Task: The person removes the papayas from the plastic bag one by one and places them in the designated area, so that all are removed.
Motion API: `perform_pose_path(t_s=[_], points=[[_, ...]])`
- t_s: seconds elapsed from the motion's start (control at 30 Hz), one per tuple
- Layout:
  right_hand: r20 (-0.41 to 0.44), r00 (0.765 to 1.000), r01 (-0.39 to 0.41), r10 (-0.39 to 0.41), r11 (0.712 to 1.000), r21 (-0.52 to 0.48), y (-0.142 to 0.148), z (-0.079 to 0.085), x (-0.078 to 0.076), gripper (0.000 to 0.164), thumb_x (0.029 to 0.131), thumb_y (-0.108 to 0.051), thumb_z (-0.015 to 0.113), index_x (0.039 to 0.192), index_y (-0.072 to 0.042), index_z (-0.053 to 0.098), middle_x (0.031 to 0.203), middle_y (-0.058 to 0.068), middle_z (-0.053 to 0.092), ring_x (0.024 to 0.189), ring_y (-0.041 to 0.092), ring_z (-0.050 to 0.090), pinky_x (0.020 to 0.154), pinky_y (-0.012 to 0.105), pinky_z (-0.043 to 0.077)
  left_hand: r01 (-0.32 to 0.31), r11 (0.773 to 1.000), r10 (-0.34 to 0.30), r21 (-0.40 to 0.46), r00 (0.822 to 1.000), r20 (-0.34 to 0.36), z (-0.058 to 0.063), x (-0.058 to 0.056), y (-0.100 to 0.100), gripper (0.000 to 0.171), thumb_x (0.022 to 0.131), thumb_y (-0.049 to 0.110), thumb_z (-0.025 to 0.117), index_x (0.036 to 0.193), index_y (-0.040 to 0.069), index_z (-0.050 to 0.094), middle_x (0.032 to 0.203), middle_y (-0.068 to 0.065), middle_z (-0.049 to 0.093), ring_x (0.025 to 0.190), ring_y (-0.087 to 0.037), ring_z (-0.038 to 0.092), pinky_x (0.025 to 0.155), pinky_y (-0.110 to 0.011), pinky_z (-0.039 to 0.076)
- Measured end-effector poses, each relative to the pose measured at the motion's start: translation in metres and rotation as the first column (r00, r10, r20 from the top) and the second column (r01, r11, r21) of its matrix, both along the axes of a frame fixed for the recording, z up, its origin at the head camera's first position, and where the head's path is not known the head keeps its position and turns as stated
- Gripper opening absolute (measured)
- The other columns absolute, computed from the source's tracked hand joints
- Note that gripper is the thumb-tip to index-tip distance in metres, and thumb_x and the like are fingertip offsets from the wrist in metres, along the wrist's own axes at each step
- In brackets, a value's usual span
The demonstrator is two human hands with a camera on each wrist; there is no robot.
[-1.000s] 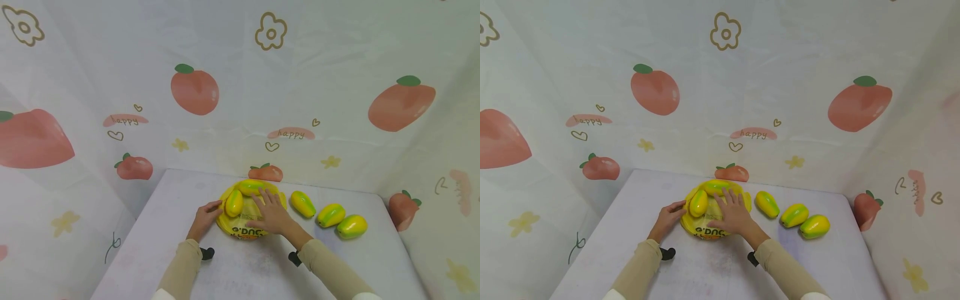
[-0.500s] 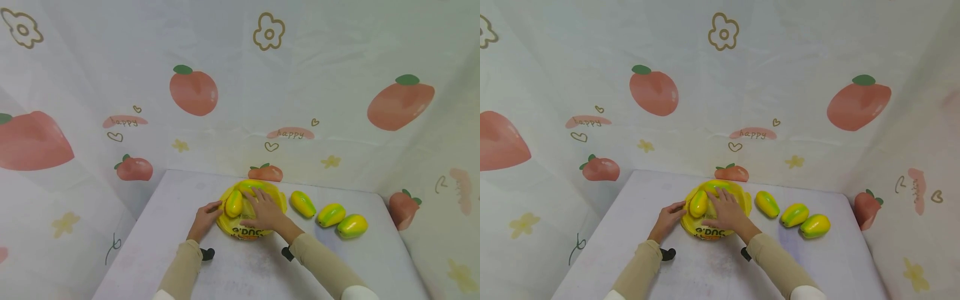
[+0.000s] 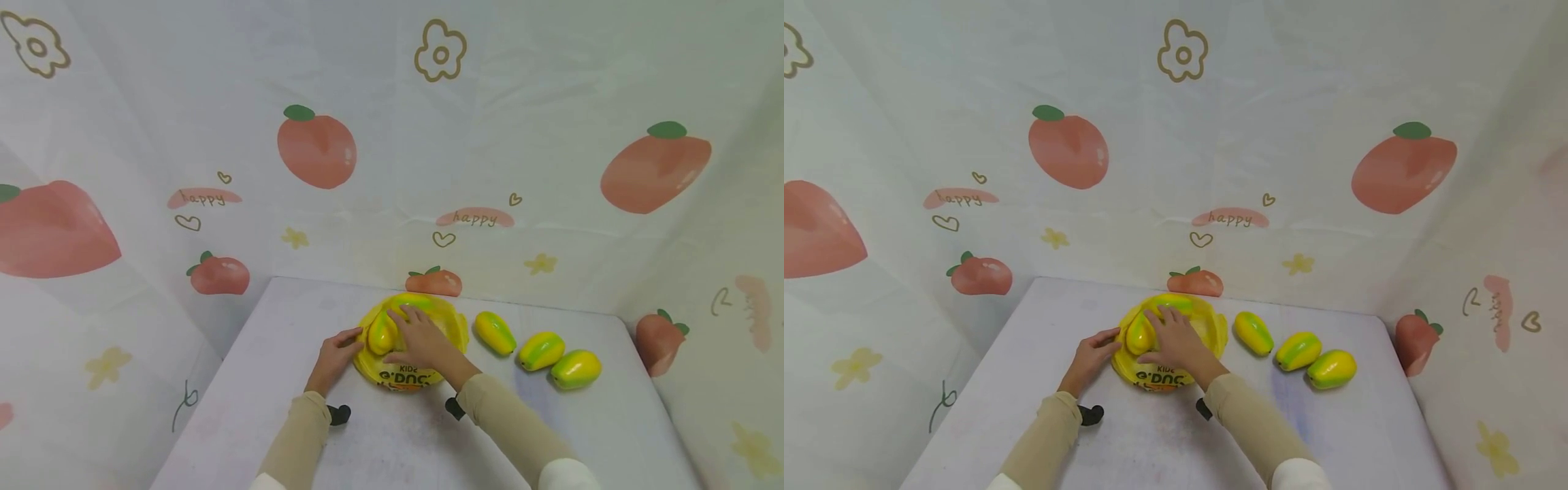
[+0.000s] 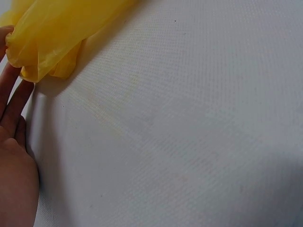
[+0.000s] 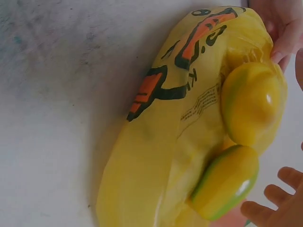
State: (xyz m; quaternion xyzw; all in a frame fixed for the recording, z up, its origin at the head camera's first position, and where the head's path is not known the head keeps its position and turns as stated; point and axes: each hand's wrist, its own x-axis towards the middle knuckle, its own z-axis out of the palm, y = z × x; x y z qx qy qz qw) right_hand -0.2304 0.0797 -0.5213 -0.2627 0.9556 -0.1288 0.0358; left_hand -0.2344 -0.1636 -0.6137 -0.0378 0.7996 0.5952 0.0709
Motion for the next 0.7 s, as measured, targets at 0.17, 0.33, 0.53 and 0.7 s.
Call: perform_pose_path(t_s=[0.17,0.33,0.53,0.7], points=[[0.058,0.998,0.035,-0.034,0.999,-0.021,-0.008,-0.002,-0.003,0.099,0.084,-0.065,0.072,0.161,-0.02,0.03,0.164,0.018,0.031,0.148,0.042,0.039,0.119,0.057,0.043,-0.004,1.0,0.004,-0.002,1.0,0.002,0.0,0.001,0.0,0.037,0.093,0.028,0.073,0.13,0.023,0.071,0.145,-0.004,0.063,0.147,-0.029,0.047,0.126,-0.05,0.035],[0.133,0.987,0.1,-0.087,0.99,-0.095,-0.013,-0.004,-0.005,0.097,0.085,-0.062,0.073,0.16,-0.02,0.03,0.164,0.016,0.031,0.147,0.043,0.038,0.112,0.06,0.049,-0.005,1.0,0.005,0.001,1.0,0.003,0.003,0.003,0.001,0.038,0.093,0.027,0.073,0.131,0.022,0.07,0.146,-0.004,0.063,0.147,-0.029,0.047,0.126,-0.05,0.034],[0.214,0.968,0.165,-0.129,0.973,-0.159,-0.019,-0.007,-0.008,0.093,0.087,-0.056,0.075,0.16,-0.019,0.03,0.163,0.019,0.03,0.147,0.044,0.039,0.114,0.06,0.047,-0.006,1.0,0.006,-0.005,1.0,0.003,0.004,0.003,0.001,0.038,0.094,0.025,0.072,0.131,0.022,0.07,0.147,-0.005,0.062,0.148,-0.029,0.046,0.127,-0.05,0.034],[0.262,0.952,0.212,-0.159,0.959,-0.189,-0.024,-0.009,-0.014,0.09,0.089,-0.051,0.075,0.159,-0.018,0.03,0.161,0.019,0.033,0.142,0.04,0.044,0.116,0.057,0.046,-0.007,1.0,0.007,-0.009,1.0,0.006,0.003,0.001,0.001,0.038,0.094,0.025,0.072,0.131,0.022,0.07,0.147,-0.005,0.062,0.148,-0.029,0.046,0.127,-0.049,0.034]])
